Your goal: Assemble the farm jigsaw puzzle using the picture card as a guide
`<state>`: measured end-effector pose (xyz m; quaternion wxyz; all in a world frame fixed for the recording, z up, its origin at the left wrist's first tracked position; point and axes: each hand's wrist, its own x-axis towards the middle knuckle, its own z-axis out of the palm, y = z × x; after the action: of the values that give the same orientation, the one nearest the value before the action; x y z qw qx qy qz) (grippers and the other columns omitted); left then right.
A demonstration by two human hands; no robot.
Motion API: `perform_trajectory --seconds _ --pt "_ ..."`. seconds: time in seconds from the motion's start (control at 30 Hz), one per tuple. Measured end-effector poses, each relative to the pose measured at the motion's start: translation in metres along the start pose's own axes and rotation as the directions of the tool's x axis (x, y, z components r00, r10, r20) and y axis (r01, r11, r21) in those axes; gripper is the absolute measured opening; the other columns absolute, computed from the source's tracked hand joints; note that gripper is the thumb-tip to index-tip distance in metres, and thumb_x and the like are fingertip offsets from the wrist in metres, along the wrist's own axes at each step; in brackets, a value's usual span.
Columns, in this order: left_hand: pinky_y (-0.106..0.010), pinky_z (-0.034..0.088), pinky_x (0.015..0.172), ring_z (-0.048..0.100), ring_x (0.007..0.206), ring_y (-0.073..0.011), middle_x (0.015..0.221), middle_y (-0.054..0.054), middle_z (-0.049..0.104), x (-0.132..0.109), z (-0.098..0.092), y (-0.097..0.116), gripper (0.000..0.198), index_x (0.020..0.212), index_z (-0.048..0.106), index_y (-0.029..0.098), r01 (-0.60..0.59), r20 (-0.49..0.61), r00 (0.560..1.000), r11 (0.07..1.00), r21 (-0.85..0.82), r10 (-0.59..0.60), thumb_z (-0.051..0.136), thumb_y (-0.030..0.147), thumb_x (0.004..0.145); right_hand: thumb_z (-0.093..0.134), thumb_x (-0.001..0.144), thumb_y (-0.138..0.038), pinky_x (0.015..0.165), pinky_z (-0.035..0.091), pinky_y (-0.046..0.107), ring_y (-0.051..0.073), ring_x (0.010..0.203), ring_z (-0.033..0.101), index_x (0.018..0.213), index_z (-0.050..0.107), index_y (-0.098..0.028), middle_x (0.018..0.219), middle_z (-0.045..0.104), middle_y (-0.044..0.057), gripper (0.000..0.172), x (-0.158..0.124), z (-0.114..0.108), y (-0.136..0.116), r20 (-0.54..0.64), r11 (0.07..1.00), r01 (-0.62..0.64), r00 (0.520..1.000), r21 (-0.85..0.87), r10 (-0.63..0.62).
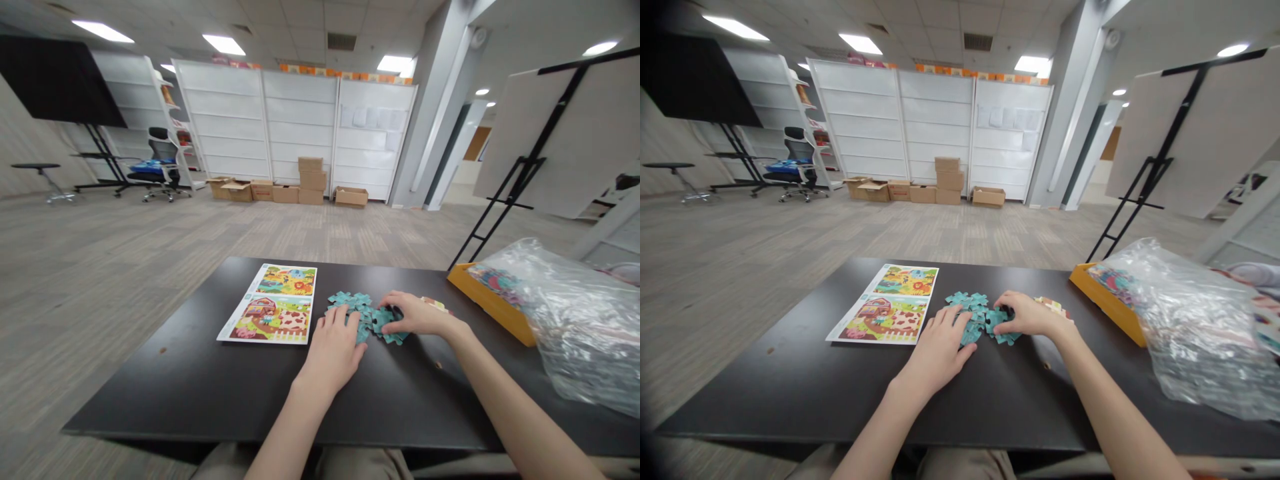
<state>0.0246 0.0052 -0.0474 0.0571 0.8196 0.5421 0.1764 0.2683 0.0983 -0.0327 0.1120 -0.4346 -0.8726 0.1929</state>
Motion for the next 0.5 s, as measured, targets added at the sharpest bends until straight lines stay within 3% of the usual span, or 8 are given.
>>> perform_trajectory --seconds 0.13,0.23,0.3,0.37,0.43,0.5 --pt "-0.047 0.043 0.11 0.046 0.135 -0.0313 0.143 -0.012 0.052 0.001 0.0 0.001 0.043 0.131 0.054 0.021 0.005 -0.001 1.0 1.0 -0.006 -0.005 0.064 0.033 0.091 0.072 0.08 -0.06 0.082 0.049 0.035 0.023 0.089 0.062 0.09 0.07 -0.02 0.095 0.068 0.007 0.042 0.001 -0.002 0.003 -0.087 0.996 0.017 0.996 0.089 -0.009" --pt "-0.047 0.044 0.11 0.047 0.134 -0.0314 0.142 -0.013 0.052 0.001 -0.001 0.0 0.042 0.13 0.054 0.02 0.008 0.006 1.0 1.0 -0.001 -0.008 0.065 0.032 0.091 0.067 0.083 -0.064 0.066 0.046 0.029 0.017 0.07 0.057 0.082 0.067 -0.019 0.074 0.064 0.002 0.045 0.0 -0.008 0.005 -0.06 0.966 -0.032 0.997 0.256 0.049" --pt "-0.048 0.045 0.109 0.048 0.134 -0.0315 0.143 -0.013 0.052 0.001 -0.001 0.0 0.041 0.129 0.055 0.021 0.007 0.017 1.0 1.0 0.005 -0.007 0.064 0.033 0.092 0.066 0.084 -0.064 0.06 0.043 0.027 0.015 0.063 0.053 0.084 0.066 -0.019 0.068 0.062 0.0 0.045 -0.001 -0.012 0.008 -0.123 0.947 -0.055 0.987 0.316 0.099" --pt "-0.048 0.045 0.108 0.049 0.133 -0.0314 0.143 -0.013 0.052 0.0 0.0 -0.001 0.041 0.13 0.055 0.021 0.002 0.021 1.0 1.0 0.012 -0.002 0.065 0.033 0.092 0.064 0.087 -0.059 0.06 0.042 0.027 0.015 0.062 0.053 0.089 0.067 -0.019 0.07 0.063 0.001 0.04 -0.003 -0.016 0.013 -0.277 0.97 -0.075 0.951 0.232 0.14" --pt "-0.048 0.045 0.107 0.049 0.133 -0.0314 0.143 -0.012 0.053 0.0 0.0 -0.002 0.041 0.13 0.055 0.021 -0.005 0.018 1.0 1.0 0.015 0.005 0.065 0.033 0.092 0.06 0.09 -0.051 0.063 0.042 0.029 0.017 0.065 0.055 0.09 0.07 -0.02 0.077 0.067 0.004 0.032 -0.004 -0.019 0.017 -0.41 0.989 -0.144 0.901 0.02 0.14" --pt "-0.047 0.046 0.107 0.049 0.132 -0.0312 0.144 -0.011 0.053 -0.001 0.0 -0.004 0.042 0.131 0.055 0.022 -0.013 0.015 1.0 1.0 0.015 0.012 0.065 0.033 0.092 0.059 0.091 -0.042 0.065 0.041 0.029 0.018 0.07 0.059 0.088 0.073 -0.021 0.084 0.07 0.006 0.025 -0.004 -0.021 0.021 -0.445 0.953 -0.242 0.884 -0.183 0.139"
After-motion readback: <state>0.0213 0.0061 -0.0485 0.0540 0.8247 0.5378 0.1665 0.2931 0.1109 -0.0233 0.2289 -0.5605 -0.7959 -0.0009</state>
